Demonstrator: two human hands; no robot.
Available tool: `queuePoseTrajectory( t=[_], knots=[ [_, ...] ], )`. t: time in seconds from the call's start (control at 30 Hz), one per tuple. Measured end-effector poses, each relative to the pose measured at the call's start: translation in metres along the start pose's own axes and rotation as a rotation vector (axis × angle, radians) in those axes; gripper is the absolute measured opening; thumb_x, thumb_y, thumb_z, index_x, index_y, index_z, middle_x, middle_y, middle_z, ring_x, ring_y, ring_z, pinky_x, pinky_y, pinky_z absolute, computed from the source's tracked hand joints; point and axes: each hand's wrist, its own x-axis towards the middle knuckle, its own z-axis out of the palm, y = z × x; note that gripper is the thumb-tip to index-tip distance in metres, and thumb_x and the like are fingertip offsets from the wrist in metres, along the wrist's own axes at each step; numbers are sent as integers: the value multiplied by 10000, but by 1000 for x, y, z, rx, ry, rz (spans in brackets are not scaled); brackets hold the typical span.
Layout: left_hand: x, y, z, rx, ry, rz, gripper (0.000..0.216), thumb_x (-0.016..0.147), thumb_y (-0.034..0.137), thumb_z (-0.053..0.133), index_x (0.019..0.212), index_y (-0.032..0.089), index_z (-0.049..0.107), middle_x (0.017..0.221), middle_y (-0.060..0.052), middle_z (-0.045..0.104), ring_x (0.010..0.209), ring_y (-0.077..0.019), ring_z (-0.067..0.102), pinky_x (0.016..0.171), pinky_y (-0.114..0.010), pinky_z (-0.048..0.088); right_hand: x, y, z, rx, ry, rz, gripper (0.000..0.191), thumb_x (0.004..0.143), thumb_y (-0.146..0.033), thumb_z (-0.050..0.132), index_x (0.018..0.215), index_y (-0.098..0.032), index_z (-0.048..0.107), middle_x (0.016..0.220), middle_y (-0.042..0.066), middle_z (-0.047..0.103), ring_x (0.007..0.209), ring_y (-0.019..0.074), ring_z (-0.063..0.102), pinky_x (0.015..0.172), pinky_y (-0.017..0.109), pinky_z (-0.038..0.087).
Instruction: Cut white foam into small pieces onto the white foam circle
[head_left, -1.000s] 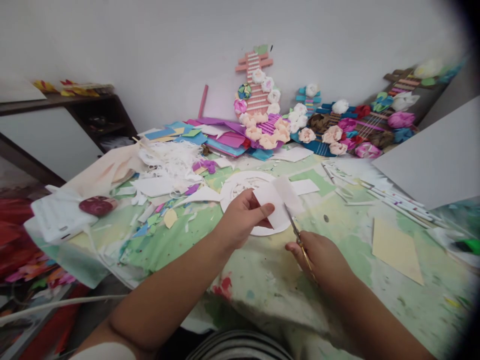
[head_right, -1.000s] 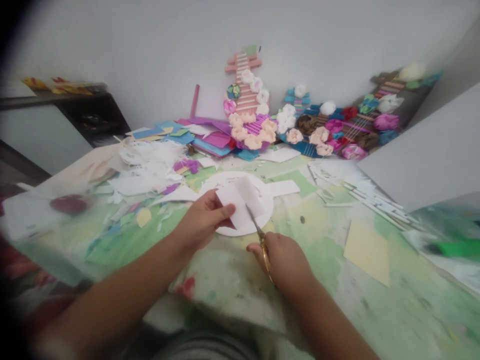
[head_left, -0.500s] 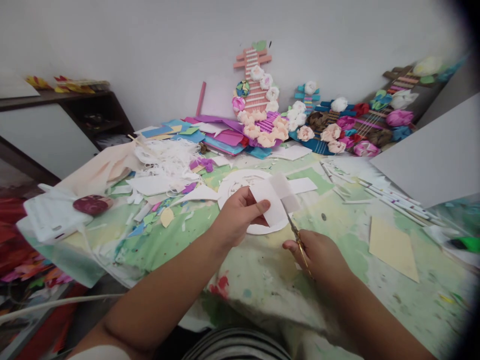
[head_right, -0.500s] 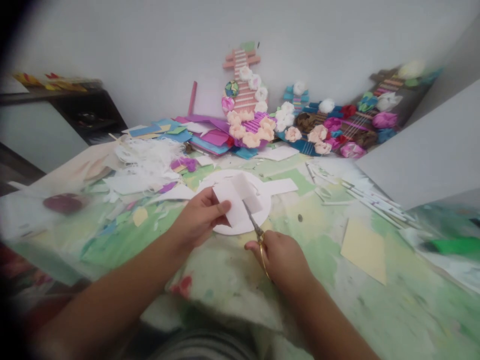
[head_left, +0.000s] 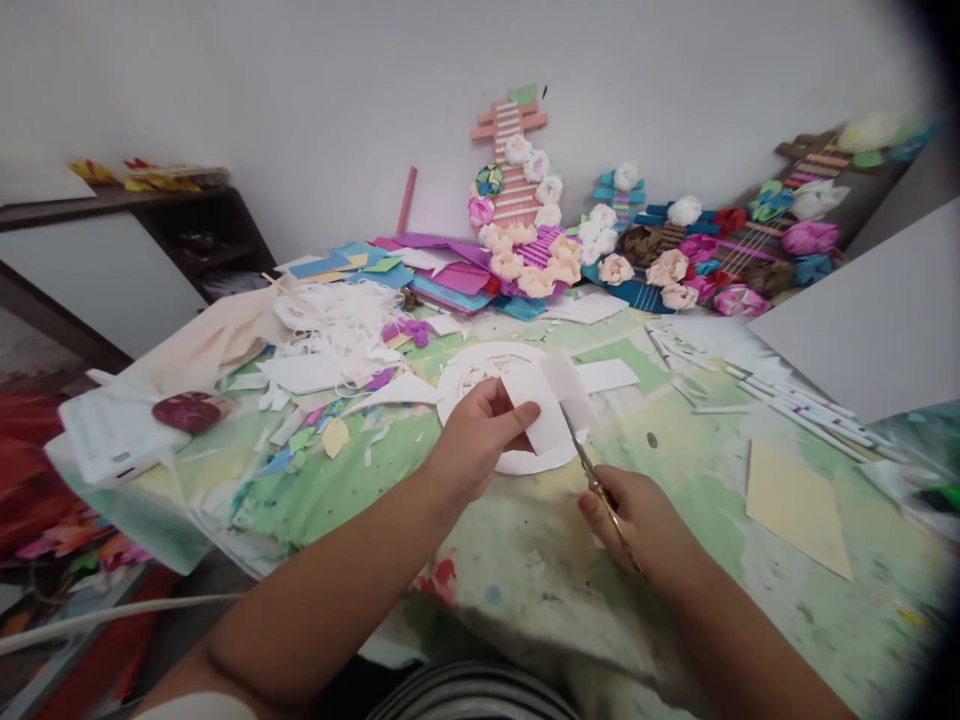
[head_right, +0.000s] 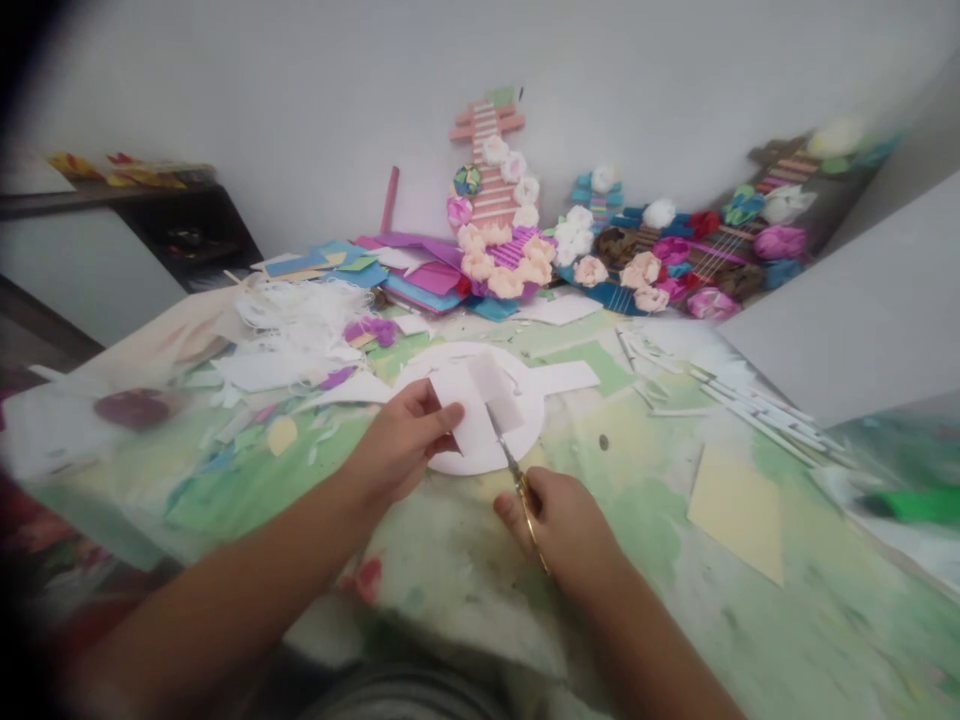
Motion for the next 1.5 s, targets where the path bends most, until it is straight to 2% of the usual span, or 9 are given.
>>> queuePoseTrajectory(
  t=[0.27, 0.33, 0.43, 0.53, 0.67, 0.77, 1.0, 1.3, 1.5],
  knots=[
    [4, 4, -5, -68, 104, 90, 214, 628, 268, 569, 792, 156, 490, 741, -2, 544, 660, -112, 537, 604, -283, 449, -4, 6, -2, 194, -47, 20, 337, 716, -461, 329, 552, -175, 398, 486, -16, 422, 446, 98, 384, 409, 219, 271],
    [5, 4, -6, -68, 114, 72, 221, 633, 266, 564, 809, 158, 485, 776, -10, 548, 679, -117, 537, 598, -275, 447, -2, 9, -1, 343, 13, 80, 345, 703, -478, 344, 540, -178, 391, 458, -24, 398, 426, 97, 380, 393, 218, 269],
    [2, 0, -2, -44, 61, 20, 251, 638, 269, 558, 848, 158, 477, 792, -22, 548, 668, -120, 534, 559, -261, 442, 5, 11, 0, 602, 178, 189, 319, 686, -464, 402, 541, -180, 390, 443, -27, 411, 422, 103, 413, 404, 227, 306],
    [-3, -7, 5, 1, -32, -61, 282, 630, 273, 563, 872, 158, 473, 783, -28, 547, 644, -119, 532, 530, -257, 439, 12, 7, 2, 850, 329, 160, 238, 636, -390, 520, 598, -179, 415, 512, -15, 477, 489, 117, 469, 460, 240, 360],
    [-10, -15, 13, 43, -112, -125, 302, 637, 267, 557, 900, 153, 462, 832, -48, 555, 709, -143, 542, 604, -300, 446, 15, 4, 4, 1083, 392, 133, 213, 618, -334, 562, 709, -186, 439, 566, -22, 505, 512, 114, 489, 505, 257, 391],
    [-12, -18, 14, 13, -142, -156, 295, 653, 252, 544, 914, 157, 446, 865, -47, 555, 737, -140, 541, 649, -315, 443, 13, 8, 5, 970, 396, 150, 200, 623, -324, 560, 728, -185, 461, 558, -26, 498, 503, 112, 477, 490, 248, 377],
    [-9, -16, 11, -25, -185, -227, 244, 642, 220, 550, 856, 146, 461, 805, -46, 560, 680, -134, 540, 585, -288, 450, 10, 9, -2, 751, 347, 160, 164, 617, -292, 558, 654, -175, 449, 566, -34, 455, 505, 92, 434, 479, 222, 343],
    [-7, -21, 12, -136, -204, -283, 219, 627, 185, 550, 827, 151, 465, 724, -39, 558, 562, -112, 523, 476, -246, 435, 4, 1, -8, 709, 318, 188, 176, 628, -305, 547, 666, -177, 434, 558, -39, 425, 497, 85, 401, 472, 214, 316],
    [-9, -17, 13, -297, -222, -345, 130, 648, 134, 508, 776, 117, 511, 581, -13, 540, 466, -80, 505, 387, -170, 418, 6, 8, -5, 763, 304, 63, 194, 637, -327, 553, 659, -180, 428, 567, -43, 398, 505, 79, 380, 481, 214, 307]
  ],
)
